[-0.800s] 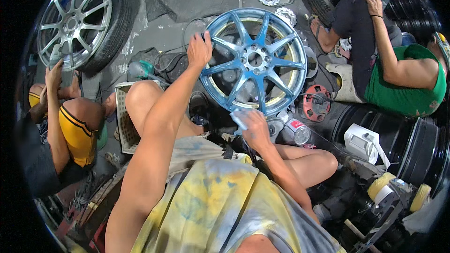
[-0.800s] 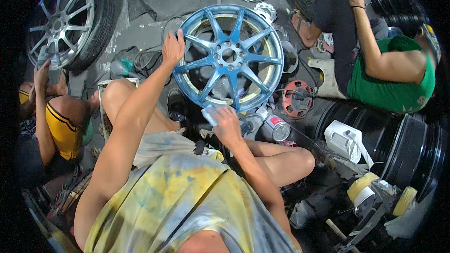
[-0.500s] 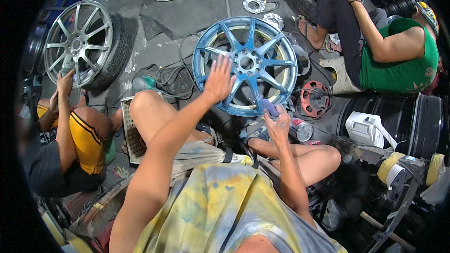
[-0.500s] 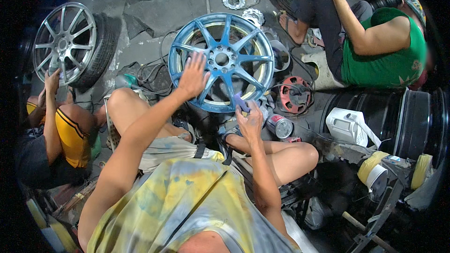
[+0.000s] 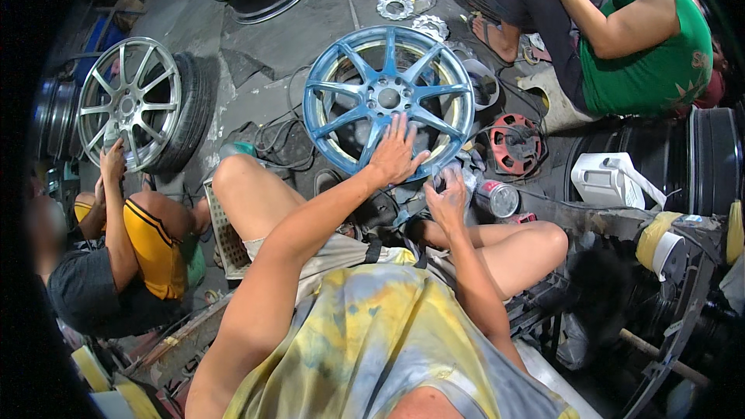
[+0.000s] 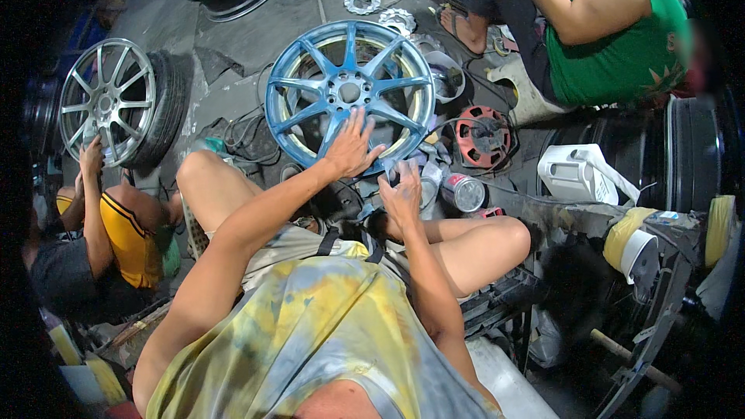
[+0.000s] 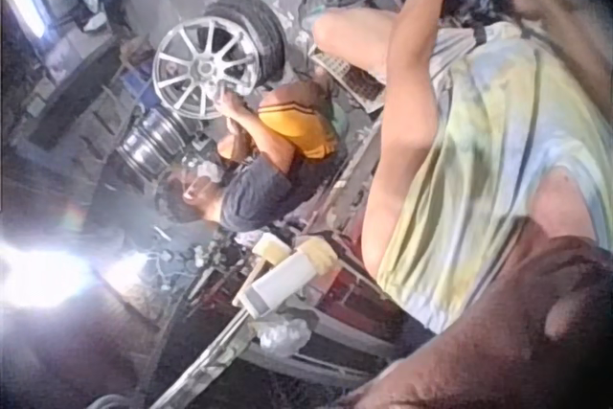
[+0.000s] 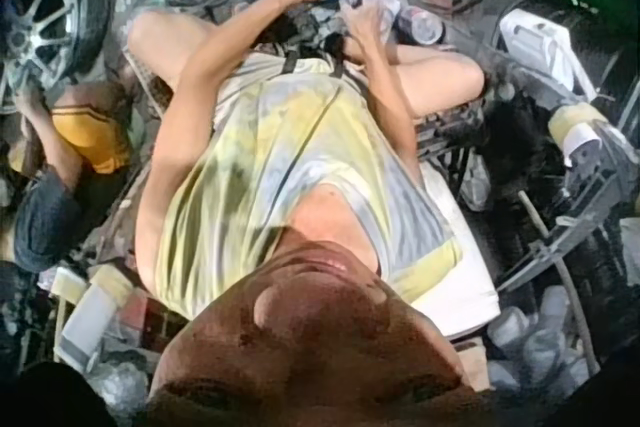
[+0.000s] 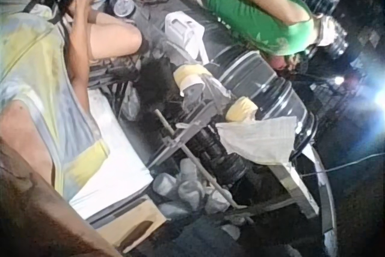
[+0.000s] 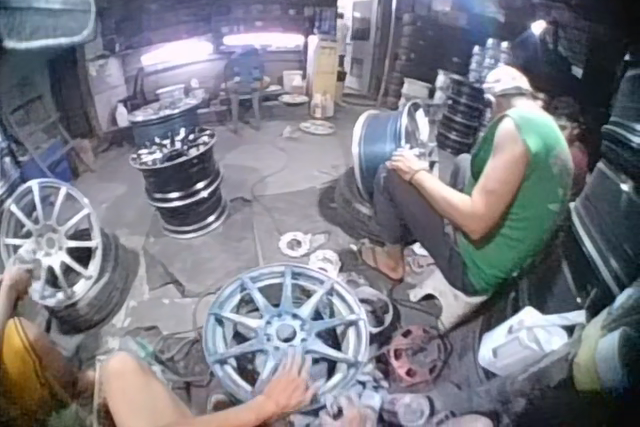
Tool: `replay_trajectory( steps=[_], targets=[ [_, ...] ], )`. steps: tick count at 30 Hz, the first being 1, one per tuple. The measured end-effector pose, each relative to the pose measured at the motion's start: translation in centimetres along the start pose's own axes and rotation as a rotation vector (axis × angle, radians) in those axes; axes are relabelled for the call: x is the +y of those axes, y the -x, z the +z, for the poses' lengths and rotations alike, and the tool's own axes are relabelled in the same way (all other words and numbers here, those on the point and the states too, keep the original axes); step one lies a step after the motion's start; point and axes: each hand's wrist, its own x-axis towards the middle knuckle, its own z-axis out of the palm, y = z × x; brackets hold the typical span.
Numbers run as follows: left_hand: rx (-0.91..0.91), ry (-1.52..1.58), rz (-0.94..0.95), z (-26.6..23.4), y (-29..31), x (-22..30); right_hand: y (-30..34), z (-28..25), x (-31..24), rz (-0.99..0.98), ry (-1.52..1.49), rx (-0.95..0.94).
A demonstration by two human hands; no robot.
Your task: The person sits on the floor and scrubs a blue car rim with a purple sponge. They repeatedly wipe the spokes and the outer edge of the rim, focusing on cleaning the surface. Another person is visible in the background working on a different rim.
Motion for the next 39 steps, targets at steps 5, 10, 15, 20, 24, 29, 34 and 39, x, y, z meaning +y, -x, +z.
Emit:
replay_trajectory(
  steps=[5, 10, 15, 20, 24, 29, 34, 39],
  targets=[
    [-0.085, 0.031, 0.182, 1.7, 2.4, 1.6, -0.4, 0.5, 1.2, 0.005, 0.003, 0.148],
    [-0.166, -0.094, 0.086, -0.8, 8.7, 5.7, -0.8, -0.7, 3.4, 0.089, 0.009, 0.262],
    [-0.197, -0.352, 0.078, 0.6, 11.2, 1.9, -1.1, -1.4, 4.9, 0.254, -0.117, 0.271],
    [-0.176, -0.384, 0.077, -2.2, 11.6, 1.5, -1.3, -1.8, 4.4, 0.244, -0.041, 0.262],
    [-0.128, -0.352, 0.089, -2.4, 10.4, 2.6, -1.7, -1.3, 4.3, 0.118, 0.141, 0.212],
    [-0.051, 0.038, 0.086, -0.9, 6.7, 4.4, -3.9, -0.2, 3.2, 0.001, 0.267, 0.117],
    [-0.239, 0.324, 0.059, -3.0, 5.2, 1.0, -3.9, 1.4, 4.5, -0.039, 0.43, 0.004],
    [-0.518, 0.201, 0.108, -5.7, 4.3, -1.4, -6.4, 1.6, 4.5, -0.04, 0.485, 0.059]
  ],
)
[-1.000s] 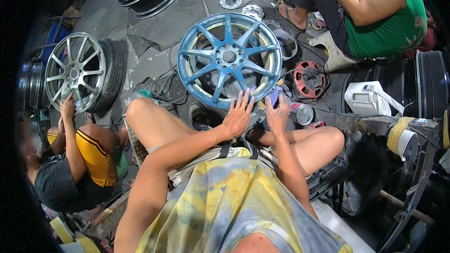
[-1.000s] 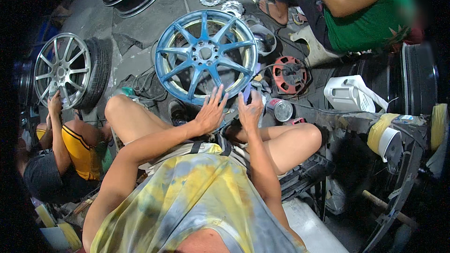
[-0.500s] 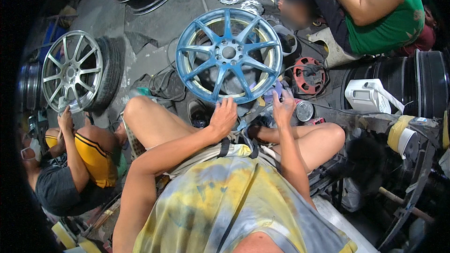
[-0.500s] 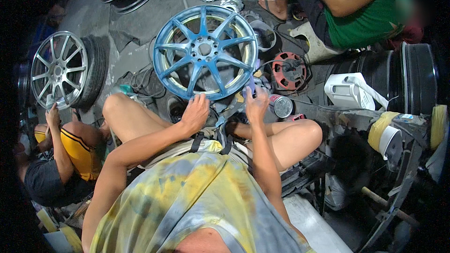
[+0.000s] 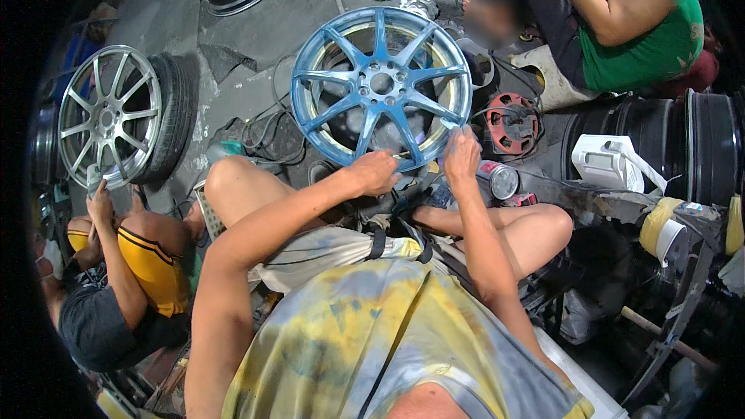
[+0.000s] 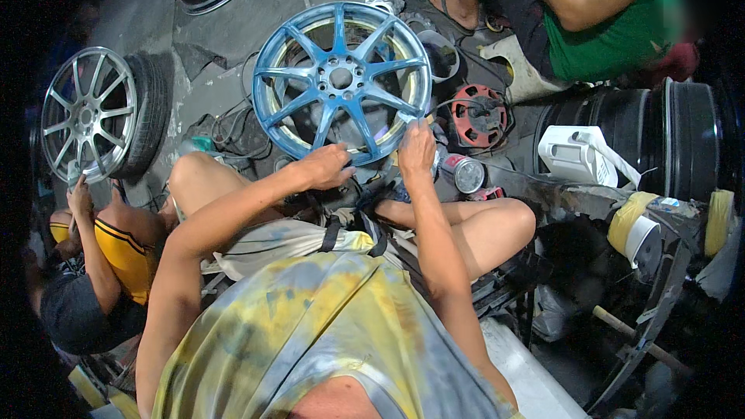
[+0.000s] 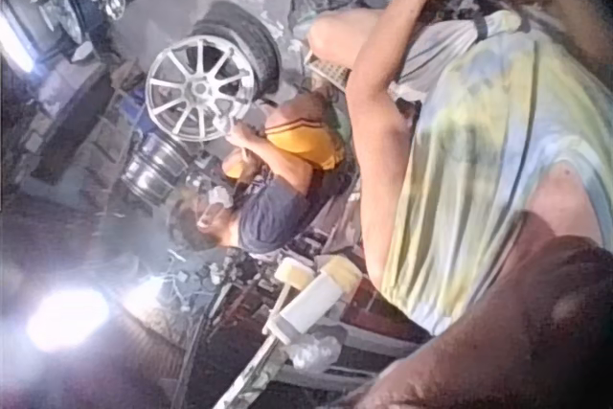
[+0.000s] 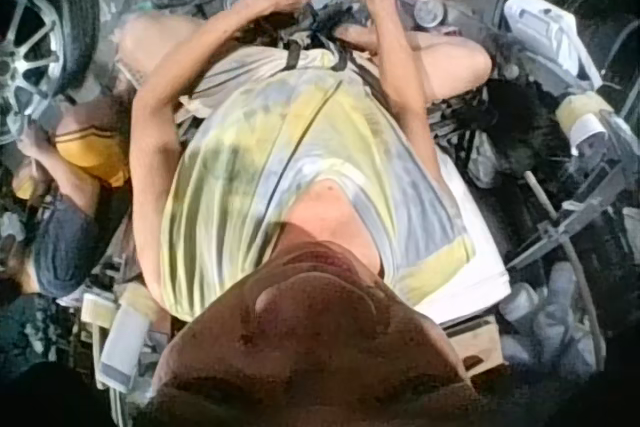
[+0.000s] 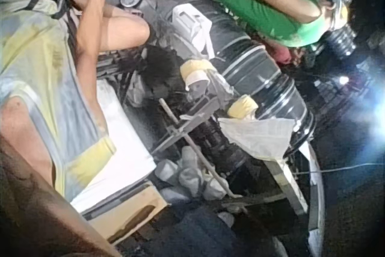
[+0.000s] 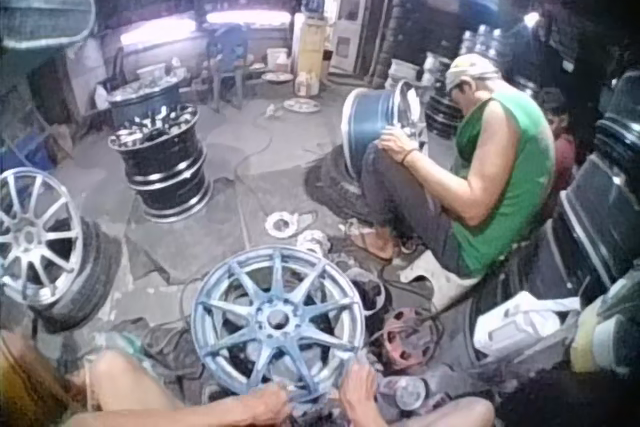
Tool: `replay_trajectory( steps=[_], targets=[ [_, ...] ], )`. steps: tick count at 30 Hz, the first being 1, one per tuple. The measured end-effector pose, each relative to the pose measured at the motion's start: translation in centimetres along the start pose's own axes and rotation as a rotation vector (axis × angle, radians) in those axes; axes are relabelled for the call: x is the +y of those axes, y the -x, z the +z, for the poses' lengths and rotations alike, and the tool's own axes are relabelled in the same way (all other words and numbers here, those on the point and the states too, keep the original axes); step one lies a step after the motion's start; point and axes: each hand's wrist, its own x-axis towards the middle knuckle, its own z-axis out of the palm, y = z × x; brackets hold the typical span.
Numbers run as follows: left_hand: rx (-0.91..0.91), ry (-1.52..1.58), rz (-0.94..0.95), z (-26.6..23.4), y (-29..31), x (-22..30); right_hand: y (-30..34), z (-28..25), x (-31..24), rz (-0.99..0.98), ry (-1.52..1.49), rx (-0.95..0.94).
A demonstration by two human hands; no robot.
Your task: The person sits on the floor and scrubs a blue car rim with a purple sponge. They repeatedly wipe the spokes and the outer edge of the rim, focusing on cleaning the surface. Another person is visible in the background working on a different rim.
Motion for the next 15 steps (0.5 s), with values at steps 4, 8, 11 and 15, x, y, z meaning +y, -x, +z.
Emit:
replay_trajectory(
  steps=[4, 8, 11, 15],
  targets=[
    [-0.075, -0.006, 0.012, -2.1, 1.5, -1.8, 1.2, -0.1, -0.2, -0.109, 0.094, -0.018],
    [-0.057, -0.074, -0.017, -4.2, 2.2, -3.6, -0.5, -0.2, 1.1, -0.121, 0.088, -0.022],
    [-0.01, -0.053, -0.017, -5.6, 3.0, -4.2, 1.4, 0.6, 0.4, -0.108, 0.121, -0.006],
    [0.025, -0.046, 0.006, -6.3, 3.4, -4.7, -0.4, 0.2, -0.1, -0.103, 0.06, 0.072]
  ],
)
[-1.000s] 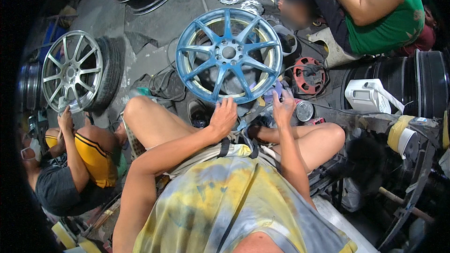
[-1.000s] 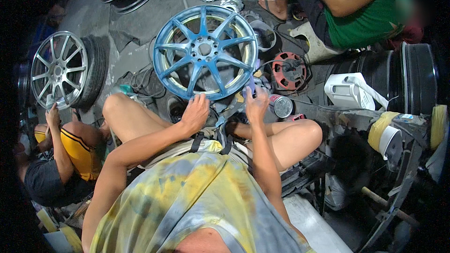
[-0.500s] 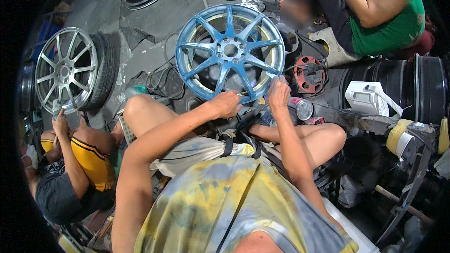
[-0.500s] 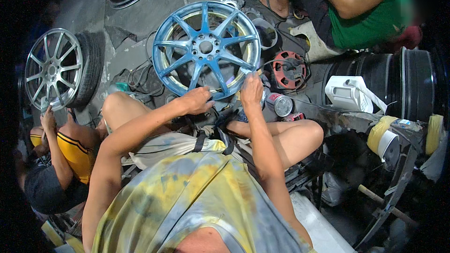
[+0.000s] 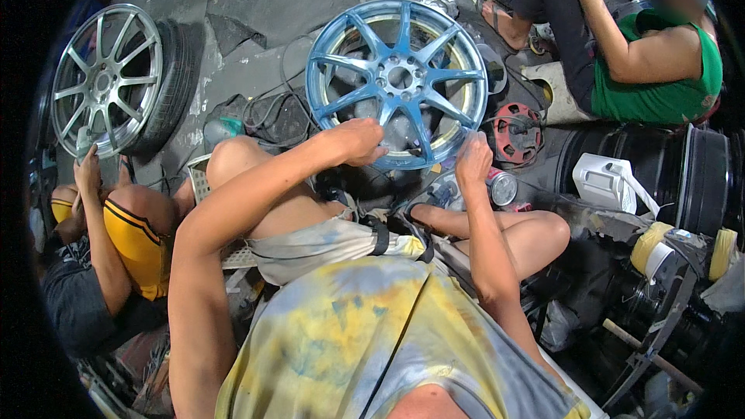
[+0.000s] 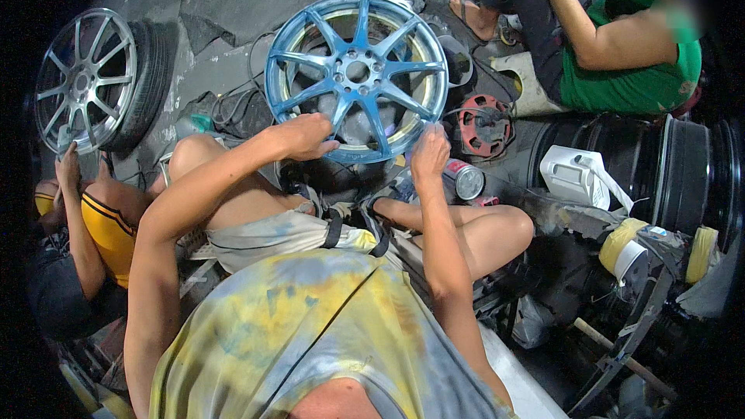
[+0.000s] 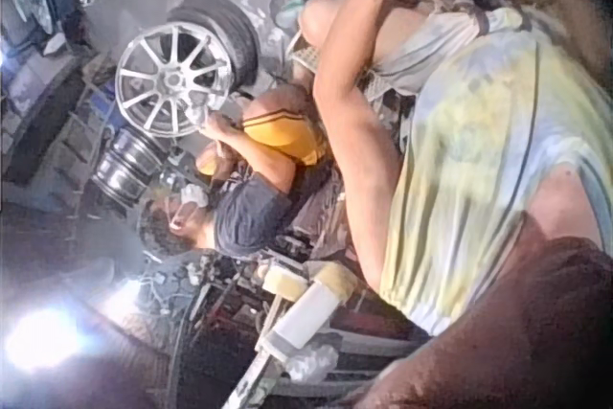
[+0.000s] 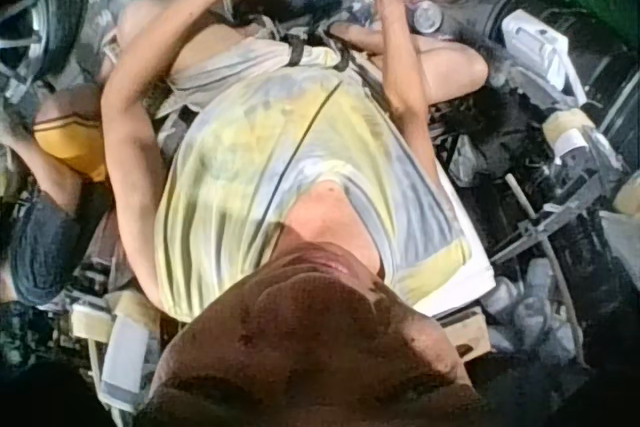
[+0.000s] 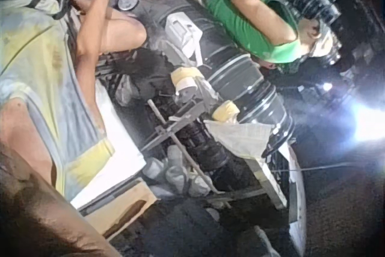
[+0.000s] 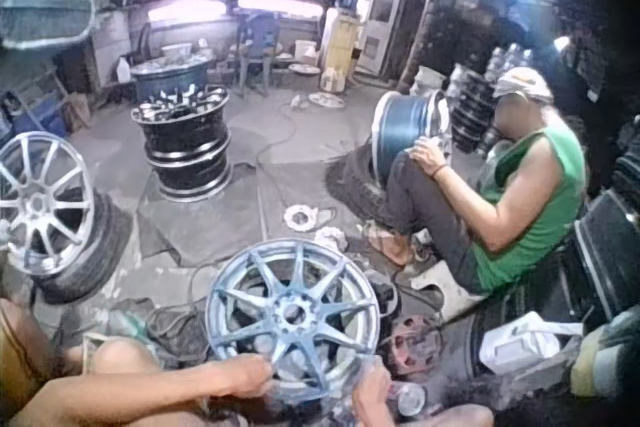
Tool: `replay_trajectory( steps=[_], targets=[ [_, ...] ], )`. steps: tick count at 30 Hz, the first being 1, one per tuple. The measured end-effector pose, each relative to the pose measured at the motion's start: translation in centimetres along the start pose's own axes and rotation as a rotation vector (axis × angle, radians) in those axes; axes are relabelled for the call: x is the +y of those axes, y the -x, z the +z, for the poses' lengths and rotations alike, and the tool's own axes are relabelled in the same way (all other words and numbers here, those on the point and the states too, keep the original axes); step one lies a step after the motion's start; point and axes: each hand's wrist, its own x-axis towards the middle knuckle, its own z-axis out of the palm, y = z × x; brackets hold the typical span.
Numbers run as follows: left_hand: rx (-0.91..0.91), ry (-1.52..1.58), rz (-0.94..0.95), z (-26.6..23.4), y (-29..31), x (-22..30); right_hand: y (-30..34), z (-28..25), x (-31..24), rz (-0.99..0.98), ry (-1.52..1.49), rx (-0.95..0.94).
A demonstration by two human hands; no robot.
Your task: The person sits on the floor and scrubs a blue car rim with a purple sponge. They repeatedly wipe the spokes and the outer edge of the rim, focusing on cleaning the surface. Another person is visible in the background working on a different rim.
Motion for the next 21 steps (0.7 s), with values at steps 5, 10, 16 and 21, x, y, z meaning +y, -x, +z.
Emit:
replay_trajectory(
  steps=[5, 10, 16, 21],
  targets=[
    [-0.015, 0.041, 0.027, 2.3, -0.2, -0.3, 1.5, 1.0, -0.7, 0.026, -0.013, 0.084],
    [-0.029, 0.064, 0.016, 2.4, -0.2, 0.4, 0.8, 0.6, -1.2, 0.048, 0.007, 0.042],
    [0.065, 0.098, 0.07, 1.3, -1.2, 2.5, -0.2, 0.3, 0.9, 0.051, -0.035, 0.013],
    [0.457, 0.048, 0.292, 7.6, -7.2, 4.8, -1.7, -6.1, 2.2, 0.197, -0.217, -0.437]
  ],
)
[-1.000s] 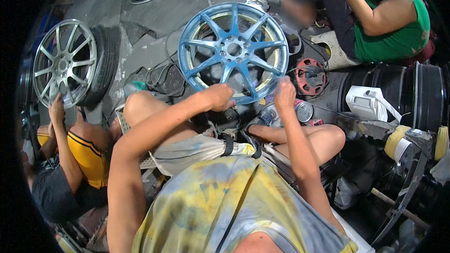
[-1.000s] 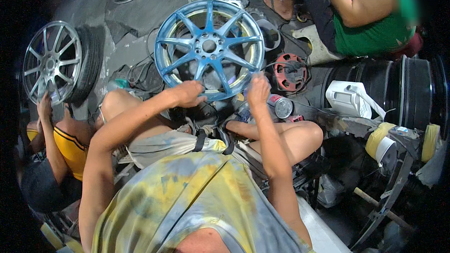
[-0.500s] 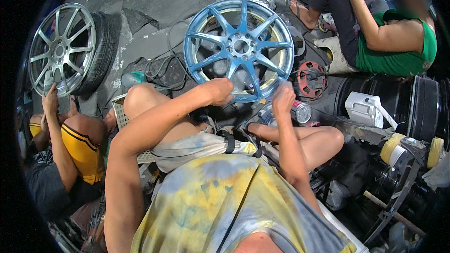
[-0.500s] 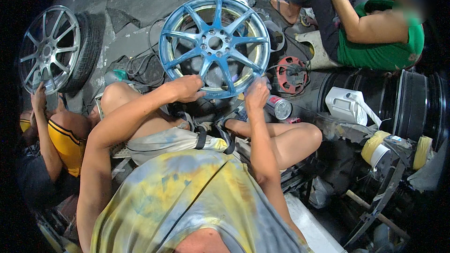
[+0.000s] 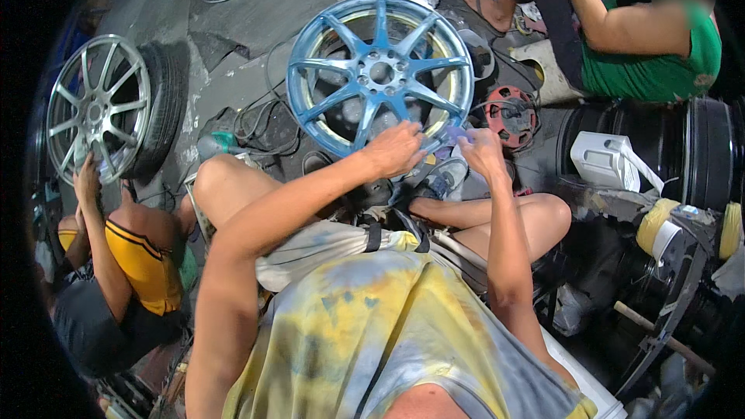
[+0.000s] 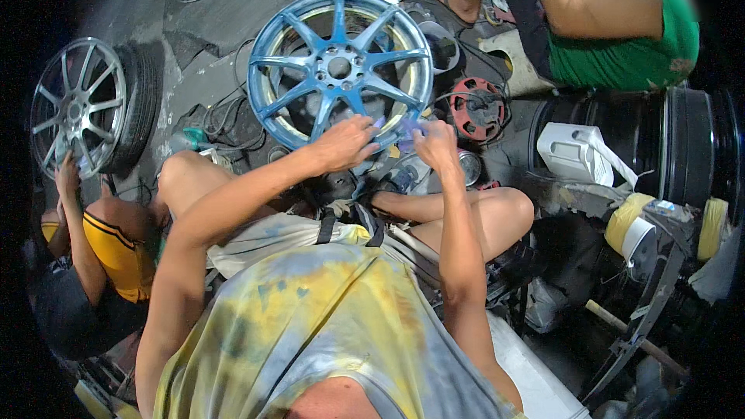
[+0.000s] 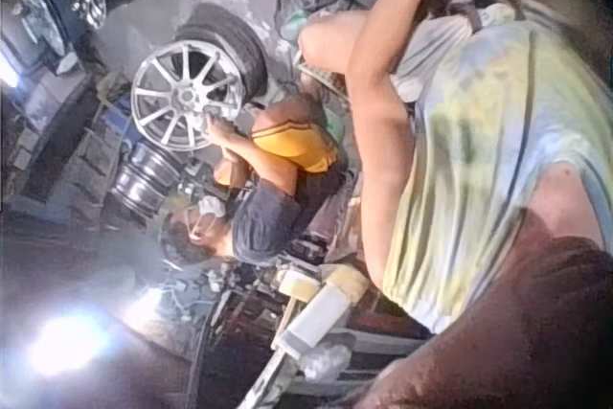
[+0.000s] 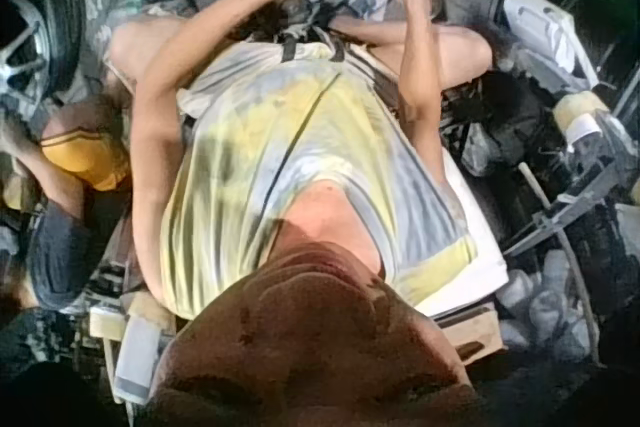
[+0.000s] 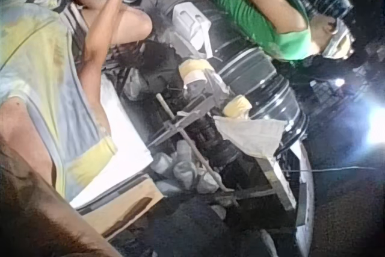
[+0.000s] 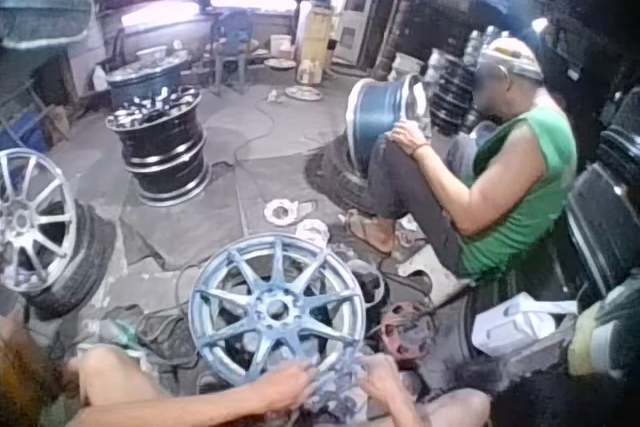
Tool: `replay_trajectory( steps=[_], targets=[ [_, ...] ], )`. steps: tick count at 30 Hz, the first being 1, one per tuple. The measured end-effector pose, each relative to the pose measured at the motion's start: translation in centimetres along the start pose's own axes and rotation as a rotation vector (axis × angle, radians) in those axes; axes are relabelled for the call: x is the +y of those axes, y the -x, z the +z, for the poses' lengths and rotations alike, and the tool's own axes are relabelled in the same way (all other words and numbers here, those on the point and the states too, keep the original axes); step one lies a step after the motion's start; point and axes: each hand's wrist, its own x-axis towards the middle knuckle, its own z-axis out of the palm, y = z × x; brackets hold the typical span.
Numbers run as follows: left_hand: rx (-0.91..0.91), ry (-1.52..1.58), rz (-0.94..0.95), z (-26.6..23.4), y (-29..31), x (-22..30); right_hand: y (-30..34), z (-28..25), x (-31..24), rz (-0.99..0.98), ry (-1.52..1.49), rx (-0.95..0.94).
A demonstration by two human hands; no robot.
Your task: The person sits on the floor and scrubs a blue car rim with a purple sponge. They repeatedly wipe the spokes and the outer edge of the rim, focusing on cleaning the surface. Another person is visible in the background working on a different rim.
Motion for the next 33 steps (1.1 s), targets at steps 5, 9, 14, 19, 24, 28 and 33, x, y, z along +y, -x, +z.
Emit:
replay_trajectory(
  steps=[5, 9, 14, 19, 24, 28, 33],
  targets=[
    [-0.041, 0.001, -0.146, 4.6, -5.4, 2.8, 2.8, -1.8, 6.9, 0.153, 0.009, 0.197],
    [0.023, -0.012, -0.218, 6.9, -6.9, 2.5, 4.2, -1.0, 6.4, 0.198, -0.083, 0.14],
    [0.031, 0.047, -0.28, 7.6, -6.5, 2.6, 3.6, 0.5, 6.8, 0.087, -0.126, 0.184],
    [0.005, 0.003, -0.261, 6.3, -7.1, 2.4, 3.3, 0.1, 6.4, 0.125, -0.166, 0.187],
    [0.043, -0.046, -0.18, 6.0, -7.6, 2.6, 3.2, 0.9, 7.2, 0.129, -0.153, 0.132],
    [-0.016, -0.08, -0.163, 5.2, -7.2, 3.0, 3.5, 0.6, 6.8, 0.093, -0.143, 0.179],
    [-0.06, -0.193, -0.114, 3.3, -4.3, 4.0, 3.6, 0.5, 5.9, 0.152, -0.156, 0.124]
  ],
)
